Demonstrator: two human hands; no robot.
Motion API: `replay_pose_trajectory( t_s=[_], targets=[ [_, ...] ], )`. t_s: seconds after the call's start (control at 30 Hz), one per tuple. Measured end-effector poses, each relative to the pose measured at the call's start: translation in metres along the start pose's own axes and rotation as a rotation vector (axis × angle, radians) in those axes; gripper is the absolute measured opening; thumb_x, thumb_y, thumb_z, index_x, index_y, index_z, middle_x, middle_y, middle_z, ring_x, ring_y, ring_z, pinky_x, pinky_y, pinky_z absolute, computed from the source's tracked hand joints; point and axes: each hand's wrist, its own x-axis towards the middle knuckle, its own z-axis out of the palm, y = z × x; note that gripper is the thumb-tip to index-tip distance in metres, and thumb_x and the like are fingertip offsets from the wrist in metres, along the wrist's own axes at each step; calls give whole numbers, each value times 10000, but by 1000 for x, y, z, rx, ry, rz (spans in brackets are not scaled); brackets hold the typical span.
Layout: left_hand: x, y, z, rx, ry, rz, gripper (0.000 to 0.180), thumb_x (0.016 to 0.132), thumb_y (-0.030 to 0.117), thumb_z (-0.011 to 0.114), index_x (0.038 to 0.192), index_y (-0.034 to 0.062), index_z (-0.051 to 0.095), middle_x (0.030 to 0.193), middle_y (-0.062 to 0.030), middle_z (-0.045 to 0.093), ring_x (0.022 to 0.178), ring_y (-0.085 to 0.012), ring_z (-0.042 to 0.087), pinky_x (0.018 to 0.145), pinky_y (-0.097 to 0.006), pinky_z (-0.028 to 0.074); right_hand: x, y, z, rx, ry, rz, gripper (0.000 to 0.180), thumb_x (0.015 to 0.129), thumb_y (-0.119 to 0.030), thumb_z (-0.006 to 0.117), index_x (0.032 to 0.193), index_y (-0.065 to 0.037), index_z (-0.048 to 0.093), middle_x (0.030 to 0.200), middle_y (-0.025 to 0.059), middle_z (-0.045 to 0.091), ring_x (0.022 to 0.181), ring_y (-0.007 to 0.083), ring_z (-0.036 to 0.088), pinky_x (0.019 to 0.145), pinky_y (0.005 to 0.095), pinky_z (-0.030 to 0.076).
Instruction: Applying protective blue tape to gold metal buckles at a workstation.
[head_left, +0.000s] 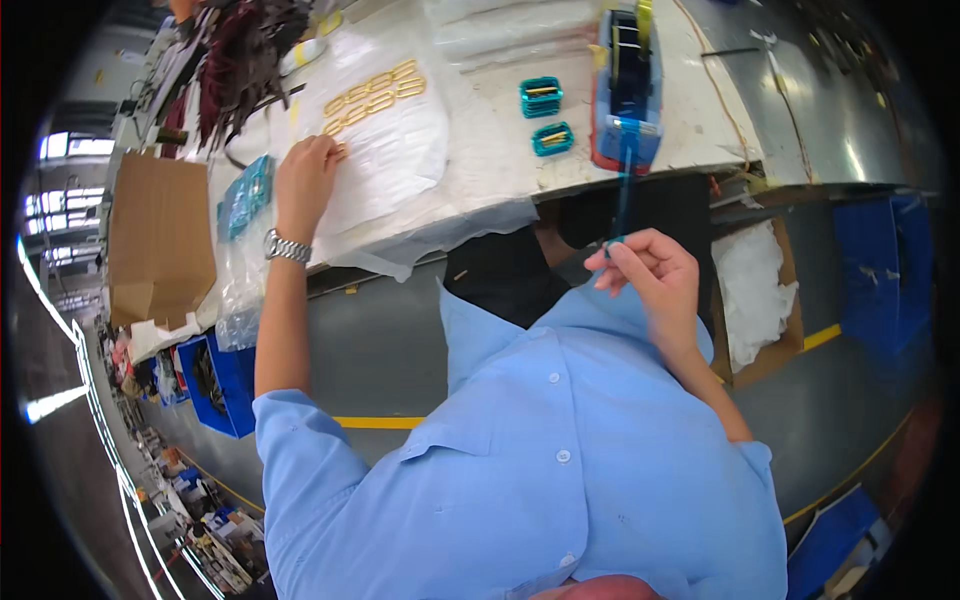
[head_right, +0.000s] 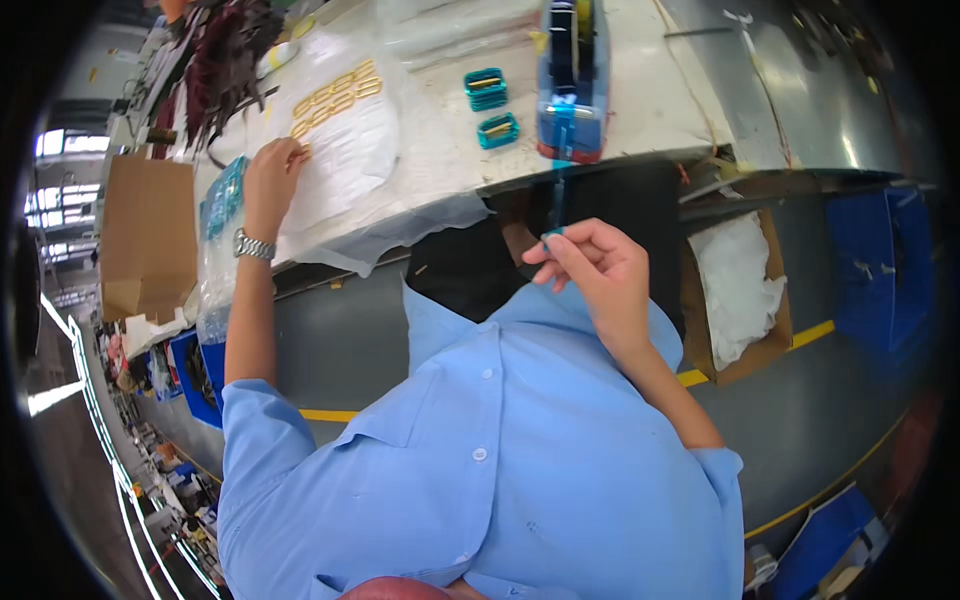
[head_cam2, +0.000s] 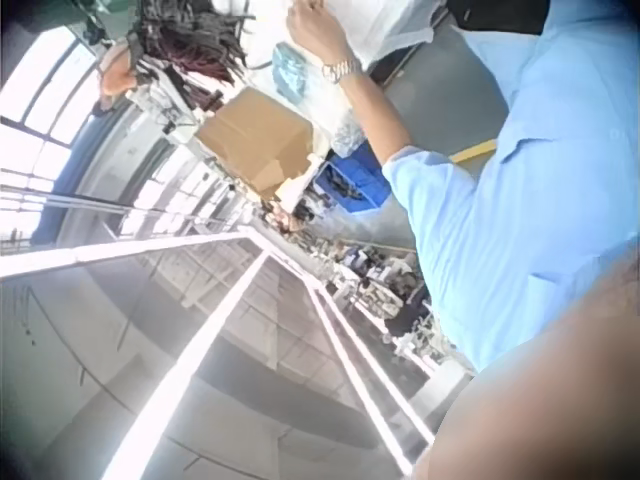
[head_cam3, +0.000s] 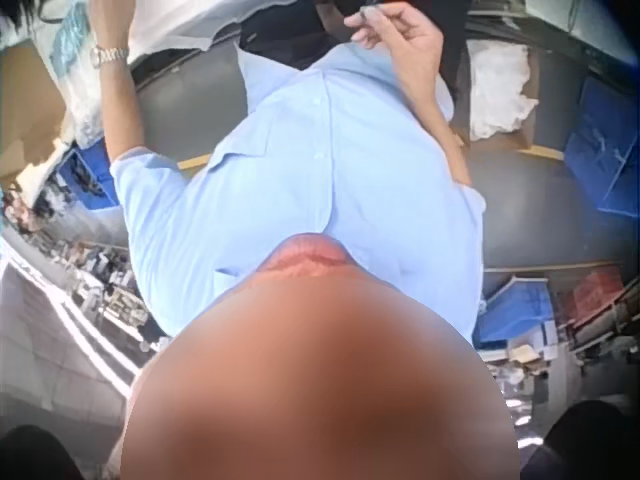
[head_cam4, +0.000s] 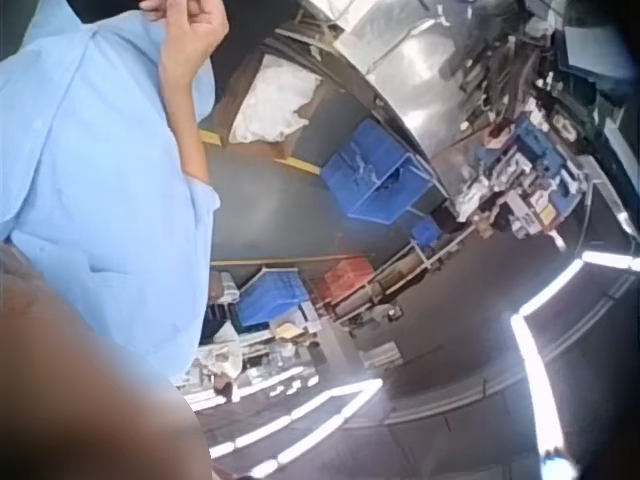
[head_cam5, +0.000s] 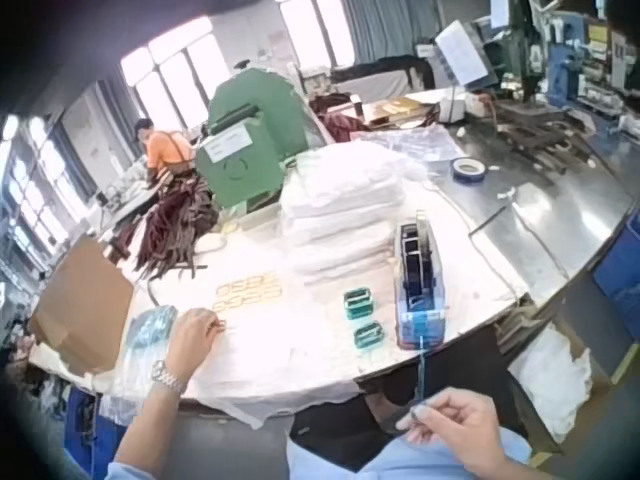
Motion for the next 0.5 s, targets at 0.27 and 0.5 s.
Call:
replay_pose_trajectory(
  t_s=[0.27, 0.5],
  targets=[
    [1, 3, -8, 43, -25, 165, 73, 955, 78, 692, 1002, 50, 643, 920, -131, 707, 905, -355, 687, 768, -475, 541, 0, -10, 3, 53, -56, 13, 100, 1063, -67, 669, 1080, 32, 675, 1001, 174, 805, 799, 148, 762, 683, 272, 590],
    [6, -29, -4, -149, -141, -94, 89, 961, 97, 713, 987, 12, 708, 895, -124, 747, 773, -266, 708, 710, -383, 556, -4, -6, 1, 56, -54, -34, 96, 1061, -62, 667, 1084, 32, 675, 987, 159, 803, 802, 137, 758, 692, 261, 588]
  ],
)
